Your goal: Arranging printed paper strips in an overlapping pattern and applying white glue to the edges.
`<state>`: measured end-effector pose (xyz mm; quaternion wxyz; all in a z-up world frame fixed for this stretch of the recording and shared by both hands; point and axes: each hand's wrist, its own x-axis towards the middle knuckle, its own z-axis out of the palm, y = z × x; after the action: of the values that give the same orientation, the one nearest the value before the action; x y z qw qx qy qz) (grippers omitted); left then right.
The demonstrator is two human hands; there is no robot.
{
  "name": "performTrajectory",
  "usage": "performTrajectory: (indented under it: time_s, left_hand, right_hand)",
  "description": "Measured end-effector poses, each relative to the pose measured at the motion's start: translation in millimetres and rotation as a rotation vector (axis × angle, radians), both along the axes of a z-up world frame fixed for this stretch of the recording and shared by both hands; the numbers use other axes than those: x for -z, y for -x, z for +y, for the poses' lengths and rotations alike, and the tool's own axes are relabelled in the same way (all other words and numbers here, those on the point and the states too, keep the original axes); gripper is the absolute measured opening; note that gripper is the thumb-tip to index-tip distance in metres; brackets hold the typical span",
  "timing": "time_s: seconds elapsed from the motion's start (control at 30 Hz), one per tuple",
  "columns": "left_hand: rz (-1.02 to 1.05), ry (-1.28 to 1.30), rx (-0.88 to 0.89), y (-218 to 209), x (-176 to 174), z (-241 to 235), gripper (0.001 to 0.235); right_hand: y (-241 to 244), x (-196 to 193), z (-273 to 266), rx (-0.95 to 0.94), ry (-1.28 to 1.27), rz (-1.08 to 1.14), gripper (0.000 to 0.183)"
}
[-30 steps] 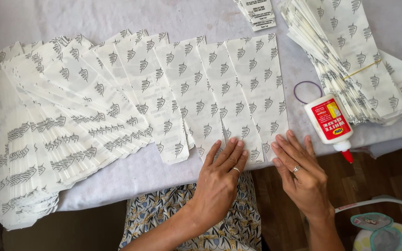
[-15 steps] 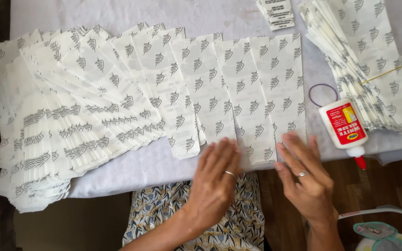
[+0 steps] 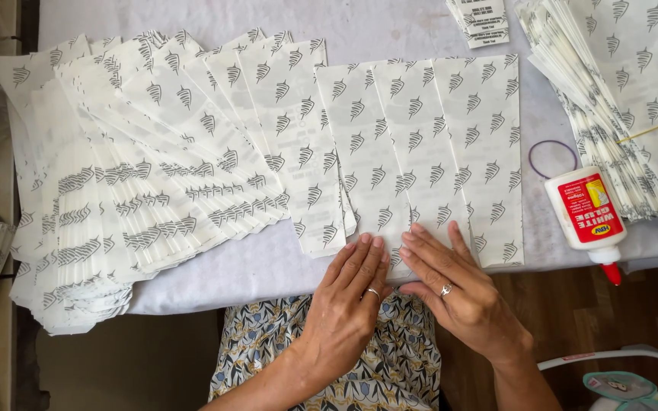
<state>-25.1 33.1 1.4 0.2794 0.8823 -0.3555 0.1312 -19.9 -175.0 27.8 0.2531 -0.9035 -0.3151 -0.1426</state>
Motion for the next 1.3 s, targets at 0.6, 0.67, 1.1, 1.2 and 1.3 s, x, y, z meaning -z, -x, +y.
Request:
performTrajectory:
  time_s: [0.6,0.67,1.1,1.2,1.3]
  left_hand:
    - [0.010,0.328,0.113,-12.5,4.6,1.1,0.019]
    - [0.001,0.410,0.118,-15.2,2.5,0.3,0.012]
    - [0.093,0.519,-0.004,-10.7,-4.6,-9.3,0.007]
    - [0.157,0.540,-0.088,-9.8,-8.7,-12.9,0.005]
    - [0.247,0.562,-0.134,-9.5,-10.1,-13.3,0.008]
  right_hand:
    - [-1.0,5.0,4.8,-0.055,-0.232,-0.056,0.017]
    - [-2.6,1.7,6.1,-0.054,-0.223,-0.043,0.009]
    - [-2.2,-3.6,14.0,0.026,-0.217,-0.019,0.004]
    - [-1.8,-9.5,17.8,0.084,-0.273,0.038,0.003]
    - [-1.4,-13.9,19.3,0.174,-0.360,0.187,0.007]
